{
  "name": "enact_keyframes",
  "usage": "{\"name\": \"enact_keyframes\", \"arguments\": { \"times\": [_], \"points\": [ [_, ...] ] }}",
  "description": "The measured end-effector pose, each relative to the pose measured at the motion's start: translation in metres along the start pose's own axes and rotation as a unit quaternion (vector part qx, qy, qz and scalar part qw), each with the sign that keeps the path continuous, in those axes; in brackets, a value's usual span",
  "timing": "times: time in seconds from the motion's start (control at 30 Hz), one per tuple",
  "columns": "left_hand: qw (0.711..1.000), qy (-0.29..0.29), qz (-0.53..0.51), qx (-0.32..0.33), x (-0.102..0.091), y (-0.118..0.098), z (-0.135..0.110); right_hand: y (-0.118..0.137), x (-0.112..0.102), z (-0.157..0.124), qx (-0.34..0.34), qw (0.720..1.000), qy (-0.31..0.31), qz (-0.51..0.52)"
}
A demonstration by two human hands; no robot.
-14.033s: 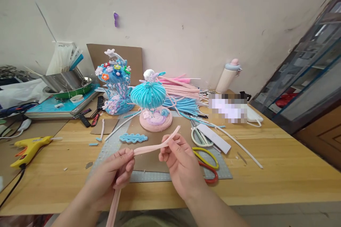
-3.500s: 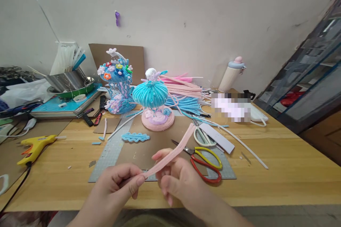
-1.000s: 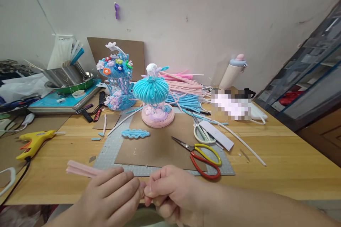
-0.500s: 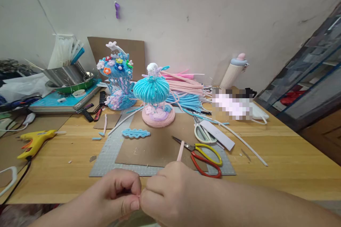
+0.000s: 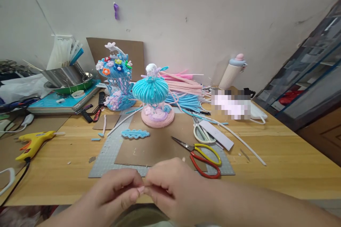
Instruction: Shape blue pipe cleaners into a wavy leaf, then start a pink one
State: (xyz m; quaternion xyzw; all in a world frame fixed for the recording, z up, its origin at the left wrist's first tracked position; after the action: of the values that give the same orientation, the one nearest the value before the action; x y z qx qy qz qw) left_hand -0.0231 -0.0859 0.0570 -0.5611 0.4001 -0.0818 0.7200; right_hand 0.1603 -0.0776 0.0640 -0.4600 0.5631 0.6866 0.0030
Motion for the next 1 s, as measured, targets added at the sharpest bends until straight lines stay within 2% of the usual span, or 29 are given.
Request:
{"name": "enact_keyframes", "arguments": {
  "times": [0.03,0.1,0.17,0.23,0.3,0.33,0.4,0.43,0.47,0.5,0.57,0.63,0.7,0.8,0.9,1.0],
  "points": [
    [0.99,0.025,-0.117,-0.073,0.001,0.0,0.0,0.002,-0.004,-0.002,-0.089,0.991,-0.011,-0.101],
    [0.939,0.069,-0.293,-0.165,0.003,0.0,0.001,0.006,-0.008,-0.005,-0.23,0.939,-0.032,-0.253],
    [0.892,0.097,-0.393,-0.201,0.006,0.001,0.001,0.007,-0.01,-0.006,-0.303,0.89,-0.074,-0.333],
    [0.87,0.097,-0.435,-0.21,0.01,0.004,0.001,0.007,-0.01,-0.006,-0.328,0.866,-0.108,-0.362],
    [0.883,0.07,-0.415,-0.206,0.013,0.005,0.002,0.006,-0.006,-0.007,-0.316,0.876,-0.107,-0.347],
    [0.907,0.055,-0.372,-0.191,0.014,0.005,0.002,0.005,-0.004,-0.007,-0.295,0.895,-0.094,-0.322],
    [0.97,0.026,-0.211,-0.118,0.013,0.003,0.001,0.002,0.002,-0.008,-0.208,0.95,-0.056,-0.227],
    [0.993,0.014,-0.103,-0.06,0.012,0.001,0.0,0.0,0.006,-0.007,-0.14,0.977,-0.035,-0.155],
    [1.0,0.003,0.013,0.005,0.01,-0.001,-0.001,-0.003,0.009,-0.006,-0.06,0.996,-0.013,-0.071],
    [0.991,-0.003,0.118,0.068,0.009,-0.003,-0.001,-0.005,0.013,-0.004,0.024,0.999,0.012,0.018],
    [0.962,-0.004,0.236,0.136,0.007,-0.004,-0.002,-0.008,0.017,0.0,0.159,0.973,0.056,0.157],
    [0.963,-0.012,0.235,0.129,0.005,-0.003,-0.001,-0.008,0.015,0.003,0.202,0.96,0.064,0.182],
    [0.983,-0.037,0.158,0.086,0.002,-0.001,0.001,-0.004,0.006,0.005,0.164,0.98,0.024,0.108],
    [0.996,-0.077,0.038,0.032,-0.001,-0.002,0.004,0.004,-0.01,0.005,0.031,0.998,-0.052,-0.015],
    [0.993,-0.119,0.003,-0.006,-0.001,-0.005,0.007,0.008,-0.017,0.004,-0.071,0.984,-0.126,-0.104],
    [0.985,-0.165,0.0,-0.043,0.002,-0.006,0.008,0.005,-0.015,0.005,-0.118,0.954,-0.199,-0.192]
  ]
}}
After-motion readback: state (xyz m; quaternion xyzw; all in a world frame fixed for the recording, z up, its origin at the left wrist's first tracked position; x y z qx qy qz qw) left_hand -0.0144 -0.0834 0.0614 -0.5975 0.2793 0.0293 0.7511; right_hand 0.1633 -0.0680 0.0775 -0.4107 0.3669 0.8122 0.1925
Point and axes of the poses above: each hand's wrist, its own z-axis towards the middle knuckle, its own x-axis out of the palm, y = z × x, the point moved 1 cm from there along z, towards the middle knuckle, and after that the axes turned 12 degrees about x, right-handed, at the moved point
